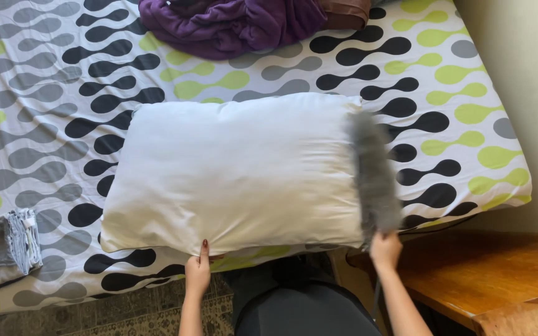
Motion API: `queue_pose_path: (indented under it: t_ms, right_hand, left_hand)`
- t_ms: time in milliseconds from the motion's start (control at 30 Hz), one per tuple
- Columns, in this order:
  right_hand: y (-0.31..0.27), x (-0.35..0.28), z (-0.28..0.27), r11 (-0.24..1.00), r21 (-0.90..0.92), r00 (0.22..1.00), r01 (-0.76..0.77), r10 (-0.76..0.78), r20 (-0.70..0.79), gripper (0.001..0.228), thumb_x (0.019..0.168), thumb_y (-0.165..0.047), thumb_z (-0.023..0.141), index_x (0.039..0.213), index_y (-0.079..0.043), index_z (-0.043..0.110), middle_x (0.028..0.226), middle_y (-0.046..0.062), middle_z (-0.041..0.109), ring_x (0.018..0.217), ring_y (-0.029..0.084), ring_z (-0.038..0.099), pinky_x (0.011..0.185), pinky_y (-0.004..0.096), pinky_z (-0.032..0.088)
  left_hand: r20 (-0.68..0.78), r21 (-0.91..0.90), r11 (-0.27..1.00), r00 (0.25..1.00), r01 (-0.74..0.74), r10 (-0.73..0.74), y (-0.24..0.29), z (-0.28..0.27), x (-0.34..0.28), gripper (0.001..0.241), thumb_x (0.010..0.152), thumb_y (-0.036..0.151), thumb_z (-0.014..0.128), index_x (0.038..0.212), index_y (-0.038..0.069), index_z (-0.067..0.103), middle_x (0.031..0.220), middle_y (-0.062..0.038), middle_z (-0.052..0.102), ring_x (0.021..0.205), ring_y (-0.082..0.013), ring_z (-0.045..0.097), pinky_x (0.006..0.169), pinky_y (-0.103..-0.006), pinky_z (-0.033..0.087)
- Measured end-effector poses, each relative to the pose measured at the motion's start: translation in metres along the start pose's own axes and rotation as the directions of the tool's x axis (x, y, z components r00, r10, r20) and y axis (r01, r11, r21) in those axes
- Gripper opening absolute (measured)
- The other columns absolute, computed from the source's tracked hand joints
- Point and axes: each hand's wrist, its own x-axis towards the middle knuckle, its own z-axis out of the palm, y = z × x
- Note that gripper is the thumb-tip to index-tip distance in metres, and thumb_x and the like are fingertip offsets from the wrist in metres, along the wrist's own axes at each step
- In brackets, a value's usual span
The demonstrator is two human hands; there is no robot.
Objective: Fold a pillowcase and then dust a pillow on a bed using a feather duster.
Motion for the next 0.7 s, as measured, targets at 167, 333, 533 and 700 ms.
queue_pose_path:
  t_ms: [167,333,533,700]
  right_hand:
    - [0.023,0.017,-0.04,0.989,-0.029,0.983,-0.144,0.139,-0.124,0.041,0.098,-0.029,0.068,0.124,0.002,0.068,0.11,0.028,0.073,0.104,0.044,0.07,0.092,0.049,0.053]
    - [-0.005,0.0,-0.032,0.997,0.074,0.993,0.009,0.0,-0.121,0.041,0.1,-0.031,0.069,0.122,0.004,0.069,0.11,0.025,0.075,0.103,0.036,0.073,0.092,0.042,0.055]
    - [-0.087,-0.045,-0.01,0.951,0.277,0.961,0.138,-0.196,0.194,0.04,0.1,-0.035,0.064,0.116,0.002,0.07,0.07,0.017,0.069,0.062,0.026,0.061,0.063,0.04,0.05]
    - [-0.159,-0.047,-0.02,0.791,0.395,0.82,0.467,-0.555,0.142,0.037,0.09,-0.019,0.066,0.116,0.006,0.064,0.085,0.021,0.071,0.07,0.024,0.067,0.061,0.036,0.052]
  left_hand:
    - [-0.003,0.09,0.996,1.0,0.027,-0.027,0.114,-0.027,-0.068,0.071,0.1,0.064,0.036,0.083,0.01,0.078,0.087,-0.015,0.081,0.076,-0.0275,0.072,0.072,-0.0406,0.054]
    - [0.046,0.371,0.926,0.997,-0.071,0.058,0.194,-0.004,-0.099,0.06,0.101,0.057,0.037,0.09,0.009,0.071,0.088,-0.016,0.076,0.08,-0.0334,0.074,0.071,-0.0438,0.057]
    - [0.196,0.214,0.808,0.835,-0.549,0.515,0.299,0.061,-0.091,0.052,0.095,0.052,0.062,0.077,0.004,0.068,0.073,-0.016,0.071,0.071,-0.0364,0.068,0.065,-0.0465,0.053]
    - [0.335,0.081,0.943,0.9,-0.324,0.28,0.295,0.118,-0.022,0.043,0.092,0.032,0.061,0.06,0.004,0.071,0.059,-0.009,0.073,0.054,-0.0237,0.07,0.06,-0.0391,0.056]
